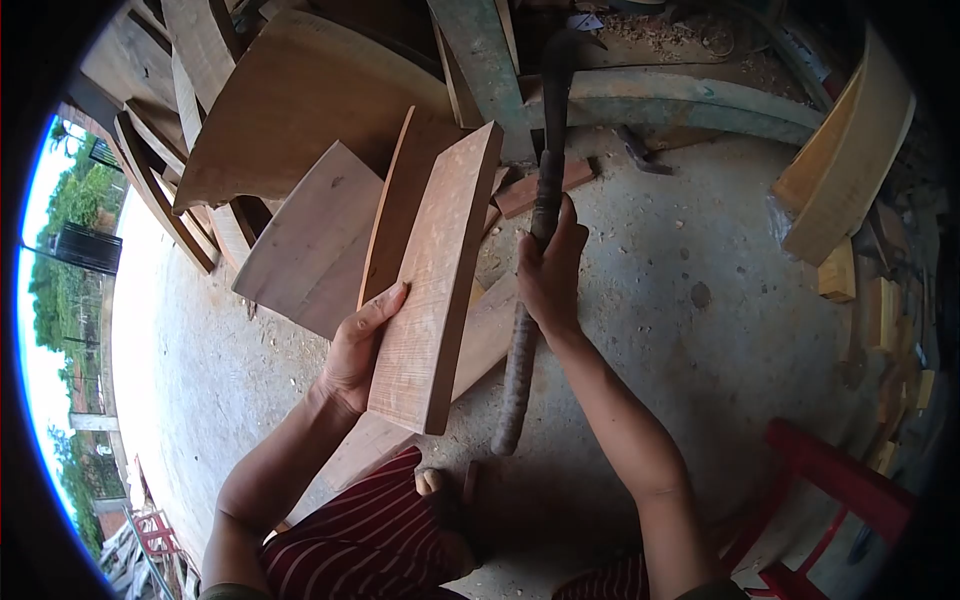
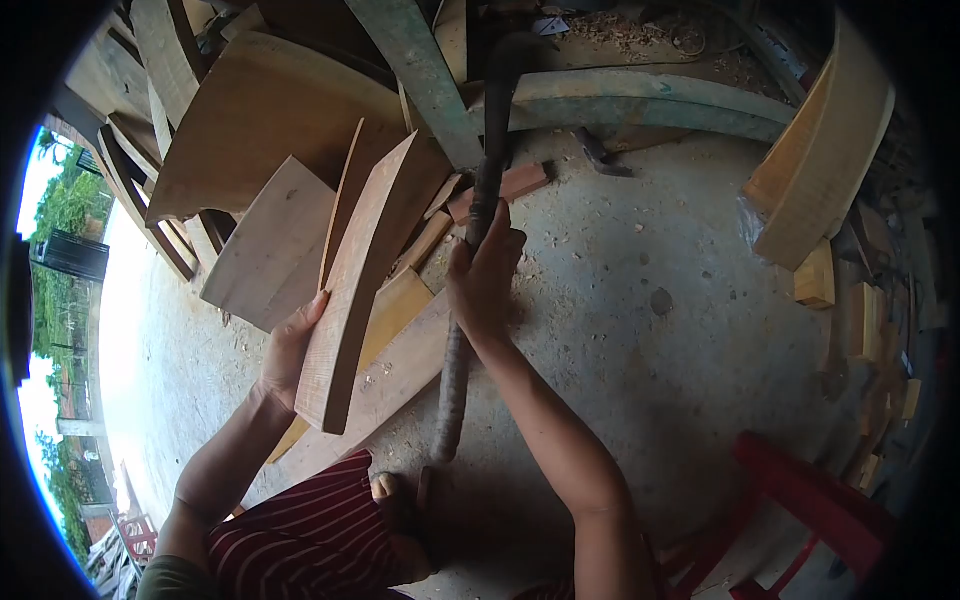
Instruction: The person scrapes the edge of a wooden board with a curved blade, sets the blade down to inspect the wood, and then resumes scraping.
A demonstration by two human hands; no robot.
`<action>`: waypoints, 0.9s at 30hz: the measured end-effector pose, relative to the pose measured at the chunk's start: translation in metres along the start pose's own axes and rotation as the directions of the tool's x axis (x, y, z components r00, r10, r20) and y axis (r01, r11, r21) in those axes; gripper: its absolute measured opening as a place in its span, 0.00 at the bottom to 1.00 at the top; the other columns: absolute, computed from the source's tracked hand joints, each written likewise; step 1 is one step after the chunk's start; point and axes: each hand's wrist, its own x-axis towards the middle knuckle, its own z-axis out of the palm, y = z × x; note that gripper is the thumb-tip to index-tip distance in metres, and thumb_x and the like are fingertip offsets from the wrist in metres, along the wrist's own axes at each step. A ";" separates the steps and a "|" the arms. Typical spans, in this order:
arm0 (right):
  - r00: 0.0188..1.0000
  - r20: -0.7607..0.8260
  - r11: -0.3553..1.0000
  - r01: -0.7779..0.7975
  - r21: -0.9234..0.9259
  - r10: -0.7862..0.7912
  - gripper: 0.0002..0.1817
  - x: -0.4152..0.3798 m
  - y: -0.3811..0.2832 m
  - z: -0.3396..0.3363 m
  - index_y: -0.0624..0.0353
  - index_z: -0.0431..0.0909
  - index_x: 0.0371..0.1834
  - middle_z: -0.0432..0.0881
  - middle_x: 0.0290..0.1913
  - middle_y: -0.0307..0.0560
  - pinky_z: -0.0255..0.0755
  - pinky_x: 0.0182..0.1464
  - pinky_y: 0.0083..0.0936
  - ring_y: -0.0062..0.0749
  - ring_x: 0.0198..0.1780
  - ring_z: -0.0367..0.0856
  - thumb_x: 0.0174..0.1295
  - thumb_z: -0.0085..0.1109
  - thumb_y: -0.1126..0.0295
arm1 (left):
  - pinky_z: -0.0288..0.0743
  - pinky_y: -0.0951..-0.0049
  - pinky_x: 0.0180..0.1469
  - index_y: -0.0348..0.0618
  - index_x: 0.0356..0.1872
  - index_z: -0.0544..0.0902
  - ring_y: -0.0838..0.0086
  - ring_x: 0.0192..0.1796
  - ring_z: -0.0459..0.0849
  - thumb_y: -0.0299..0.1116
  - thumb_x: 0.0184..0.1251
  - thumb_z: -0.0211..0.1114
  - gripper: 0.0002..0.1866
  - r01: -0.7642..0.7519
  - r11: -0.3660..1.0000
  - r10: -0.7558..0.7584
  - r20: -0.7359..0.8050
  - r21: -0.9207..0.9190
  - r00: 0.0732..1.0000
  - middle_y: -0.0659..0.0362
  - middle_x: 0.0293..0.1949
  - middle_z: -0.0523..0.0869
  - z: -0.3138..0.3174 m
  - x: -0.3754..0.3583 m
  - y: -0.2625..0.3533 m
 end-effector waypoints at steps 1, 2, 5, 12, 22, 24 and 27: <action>0.999 -0.052 1.000 0.012 -0.003 -0.013 0.40 0.001 0.000 0.022 0.61 0.46 0.76 0.64 0.52 0.64 0.67 0.55 0.42 0.52 0.51 0.70 0.64 0.58 0.72 | 0.87 0.69 0.31 0.40 0.52 0.78 0.67 0.33 0.89 0.43 0.71 0.61 0.18 0.004 1.000 -0.003 -0.017 0.006 1.000 0.53 0.39 0.87 -0.003 0.000 0.000; 0.995 -0.088 0.999 0.052 -0.001 -0.052 0.41 0.000 0.000 0.039 0.60 0.44 0.76 0.63 0.52 0.64 0.68 0.54 0.45 0.54 0.51 0.70 0.63 0.58 0.72 | 0.86 0.68 0.29 0.40 0.52 0.78 0.67 0.31 0.88 0.43 0.71 0.61 0.18 -0.027 1.000 0.027 0.014 0.007 1.000 0.53 0.38 0.87 -0.007 -0.003 0.001; 0.987 -0.127 0.993 0.103 0.055 -0.095 0.46 -0.001 0.001 0.077 0.60 0.38 0.78 0.64 0.52 0.66 0.70 0.52 0.46 0.56 0.49 0.71 0.64 0.60 0.73 | 0.85 0.68 0.25 0.40 0.51 0.78 0.68 0.28 0.86 0.42 0.71 0.62 0.17 -0.040 0.999 0.040 0.020 0.017 0.999 0.53 0.35 0.87 -0.009 -0.008 0.003; 0.980 0.196 0.987 0.068 -0.146 -0.038 0.32 -0.032 -0.005 0.009 0.63 0.57 0.72 0.72 0.52 0.62 0.73 0.54 0.40 0.52 0.51 0.76 0.65 0.57 0.73 | 0.79 0.73 0.54 0.38 0.62 0.73 0.74 0.50 0.85 0.38 0.70 0.64 0.23 -0.069 0.988 0.041 0.193 0.136 0.980 0.57 0.50 0.84 -0.005 -0.027 0.012; 0.432 0.617 0.483 -0.870 0.095 0.658 0.39 -0.138 -0.239 -0.212 0.63 0.71 0.64 0.81 0.47 0.46 0.73 0.53 0.28 0.28 0.47 0.79 0.73 0.33 0.36 | 0.70 0.70 0.64 0.39 0.67 0.70 0.73 0.60 0.78 0.34 0.71 0.63 0.26 -0.017 0.978 -0.010 0.126 0.207 0.992 0.57 0.58 0.80 0.121 -0.167 0.052; 0.414 0.663 0.362 -0.905 0.224 0.624 0.43 -0.127 -0.319 -0.240 0.61 0.66 0.69 0.77 0.58 0.50 0.66 0.64 0.35 0.34 0.58 0.77 0.71 0.28 0.32 | 0.68 0.70 0.65 0.39 0.68 0.70 0.75 0.61 0.77 0.34 0.69 0.65 0.28 -0.032 0.977 0.010 0.107 0.210 0.994 0.58 0.59 0.80 0.157 -0.205 0.059; 0.579 0.580 0.619 -0.769 0.156 0.573 0.42 -0.113 -0.414 -0.279 0.59 0.57 0.75 0.71 0.69 0.52 0.52 0.73 0.38 0.38 0.71 0.65 0.71 0.38 0.35 | 0.61 0.69 0.70 0.42 0.70 0.68 0.75 0.66 0.73 0.33 0.67 0.68 0.31 -0.013 0.992 -0.002 0.113 0.124 0.994 0.59 0.64 0.77 0.216 -0.271 0.072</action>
